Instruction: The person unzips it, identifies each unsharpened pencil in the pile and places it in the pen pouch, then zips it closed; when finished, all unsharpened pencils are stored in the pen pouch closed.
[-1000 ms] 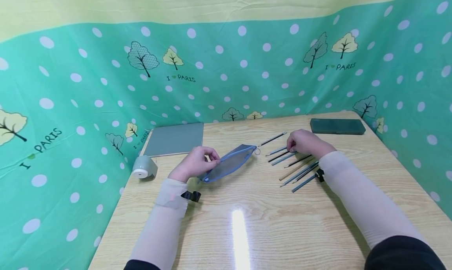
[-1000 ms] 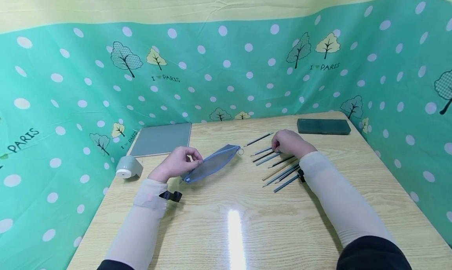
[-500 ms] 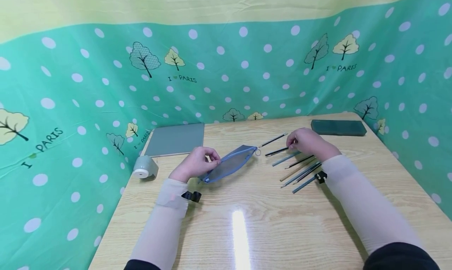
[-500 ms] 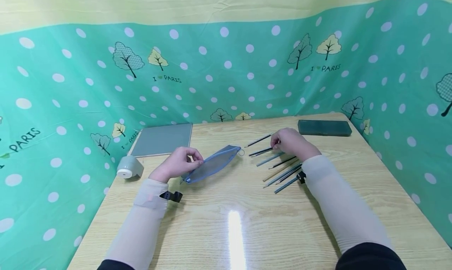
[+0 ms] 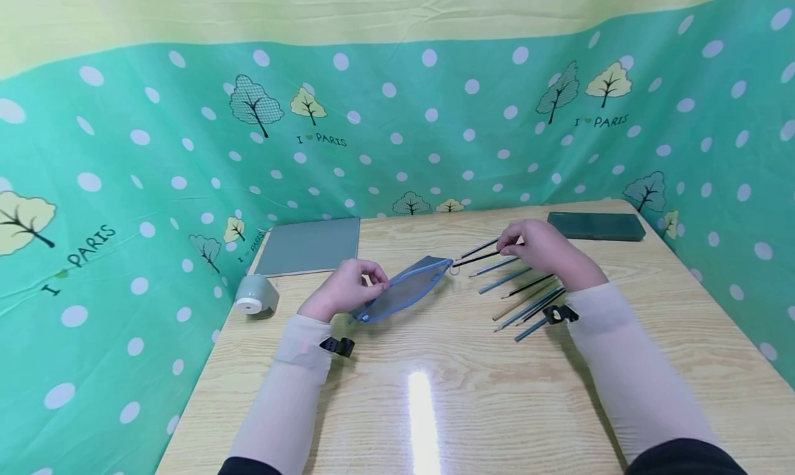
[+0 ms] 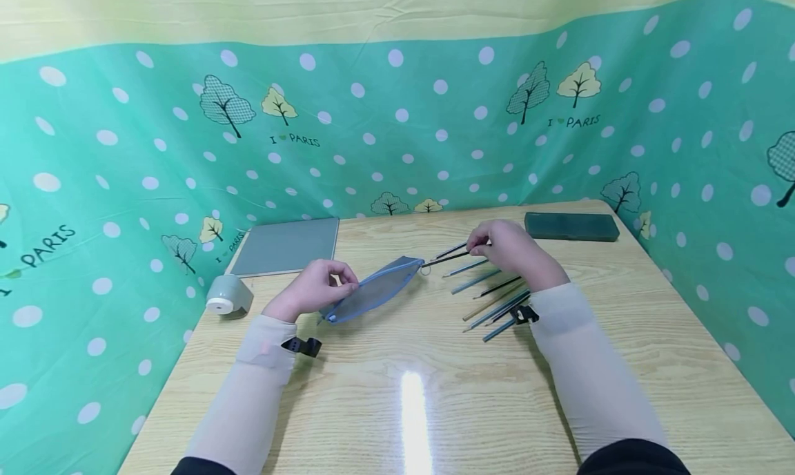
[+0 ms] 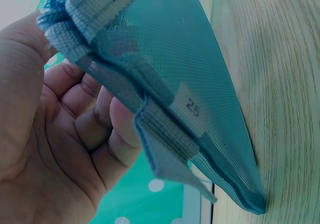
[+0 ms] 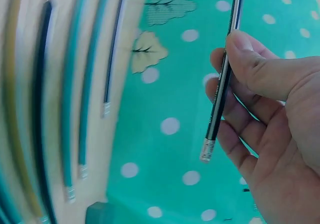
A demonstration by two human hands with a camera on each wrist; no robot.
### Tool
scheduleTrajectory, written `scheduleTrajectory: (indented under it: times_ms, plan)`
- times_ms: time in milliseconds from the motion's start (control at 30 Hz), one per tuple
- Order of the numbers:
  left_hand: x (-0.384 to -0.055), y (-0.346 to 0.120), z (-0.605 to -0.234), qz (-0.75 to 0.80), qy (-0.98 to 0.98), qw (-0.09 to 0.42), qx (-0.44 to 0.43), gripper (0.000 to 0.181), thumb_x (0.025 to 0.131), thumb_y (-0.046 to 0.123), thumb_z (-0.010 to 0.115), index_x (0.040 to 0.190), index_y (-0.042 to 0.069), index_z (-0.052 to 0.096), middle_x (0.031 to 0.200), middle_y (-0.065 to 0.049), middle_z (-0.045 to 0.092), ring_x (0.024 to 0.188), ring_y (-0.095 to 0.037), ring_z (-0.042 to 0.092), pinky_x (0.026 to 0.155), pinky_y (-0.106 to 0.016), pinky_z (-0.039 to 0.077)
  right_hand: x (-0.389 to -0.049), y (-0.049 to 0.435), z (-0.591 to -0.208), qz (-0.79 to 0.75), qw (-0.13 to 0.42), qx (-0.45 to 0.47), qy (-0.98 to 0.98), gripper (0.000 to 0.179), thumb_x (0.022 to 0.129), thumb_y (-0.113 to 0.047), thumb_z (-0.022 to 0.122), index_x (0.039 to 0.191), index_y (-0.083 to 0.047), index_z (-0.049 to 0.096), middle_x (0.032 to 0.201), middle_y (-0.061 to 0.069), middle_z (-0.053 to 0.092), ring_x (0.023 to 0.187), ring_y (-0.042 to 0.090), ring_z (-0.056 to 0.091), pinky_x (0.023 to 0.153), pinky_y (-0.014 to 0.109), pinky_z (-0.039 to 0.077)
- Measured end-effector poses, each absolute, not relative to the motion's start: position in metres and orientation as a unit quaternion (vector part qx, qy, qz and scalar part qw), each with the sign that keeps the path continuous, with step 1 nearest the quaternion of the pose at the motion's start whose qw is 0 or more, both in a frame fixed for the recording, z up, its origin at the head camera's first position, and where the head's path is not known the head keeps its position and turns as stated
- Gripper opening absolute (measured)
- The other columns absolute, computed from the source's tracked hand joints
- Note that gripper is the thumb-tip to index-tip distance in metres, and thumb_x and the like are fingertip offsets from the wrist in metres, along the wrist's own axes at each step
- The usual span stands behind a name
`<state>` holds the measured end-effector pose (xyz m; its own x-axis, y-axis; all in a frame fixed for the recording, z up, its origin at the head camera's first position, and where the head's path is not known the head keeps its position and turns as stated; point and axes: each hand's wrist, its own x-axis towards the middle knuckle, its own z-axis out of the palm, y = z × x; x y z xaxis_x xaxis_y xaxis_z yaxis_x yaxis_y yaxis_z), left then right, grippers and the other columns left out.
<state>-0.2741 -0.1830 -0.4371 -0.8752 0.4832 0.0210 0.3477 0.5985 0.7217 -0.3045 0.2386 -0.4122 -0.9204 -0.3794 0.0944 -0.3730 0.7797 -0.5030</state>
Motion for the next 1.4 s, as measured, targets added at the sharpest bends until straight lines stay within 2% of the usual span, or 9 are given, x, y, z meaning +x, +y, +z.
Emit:
scheduleTrajectory:
  times_ms: [333, 833, 1233, 1400]
  plan:
    - [-0.274, -0.183, -0.439, 0.383, 0.889, 0.084, 0.235, 0.009, 0.099, 0.019, 0.073, 0.098, 0.012, 0.079, 0.086, 0.001, 0.069, 0.055, -0.018, 0.061, 0.056, -0.036, 0.054, -0.295, 0.225, -0.407, -0.300, 0.002, -0.226, 0.927, 0.007, 0.100, -0.012, 0.073, 0.103, -0.017, 0.077, 0.103, -0.001, 0.071, 0.098, 0.021, 0.067, 0.083, 0.046, 0.056]
    - [-0.276, -0.183, -0.442, 0.380, 0.891, 0.079, 0.236, 0.008, 0.098, 0.019, 0.073, 0.098, 0.012, 0.078, 0.086, 0.002, 0.069, 0.054, -0.018, 0.061, 0.056, -0.035, 0.054, -0.284, 0.217, -0.400, -0.297, -0.014, -0.258, 0.919, 0.007, 0.098, -0.013, 0.076, 0.102, -0.018, 0.079, 0.096, -0.004, 0.067, 0.088, 0.017, 0.062, 0.080, 0.042, 0.052]
    - [-0.277, -0.183, -0.444, 0.383, 0.888, 0.076, 0.244, 0.007, 0.098, 0.019, 0.073, 0.096, 0.015, 0.078, 0.085, 0.002, 0.069, 0.054, -0.018, 0.060, 0.054, -0.035, 0.053, -0.275, 0.196, -0.399, -0.291, -0.013, -0.289, 0.912, 0.013, 0.094, -0.003, 0.077, 0.101, -0.013, 0.081, 0.095, -0.003, 0.065, 0.087, 0.016, 0.063, 0.075, 0.038, 0.055]
    - [-0.276, -0.182, -0.443, 0.381, 0.888, 0.075, 0.245, 0.007, 0.098, 0.018, 0.073, 0.095, 0.015, 0.078, 0.085, 0.002, 0.069, 0.054, -0.018, 0.061, 0.054, -0.034, 0.054, -0.271, 0.185, -0.398, -0.273, -0.022, -0.306, 0.912, 0.015, 0.094, -0.003, 0.077, 0.103, -0.014, 0.081, 0.096, -0.005, 0.065, 0.089, 0.015, 0.065, 0.079, 0.039, 0.055]
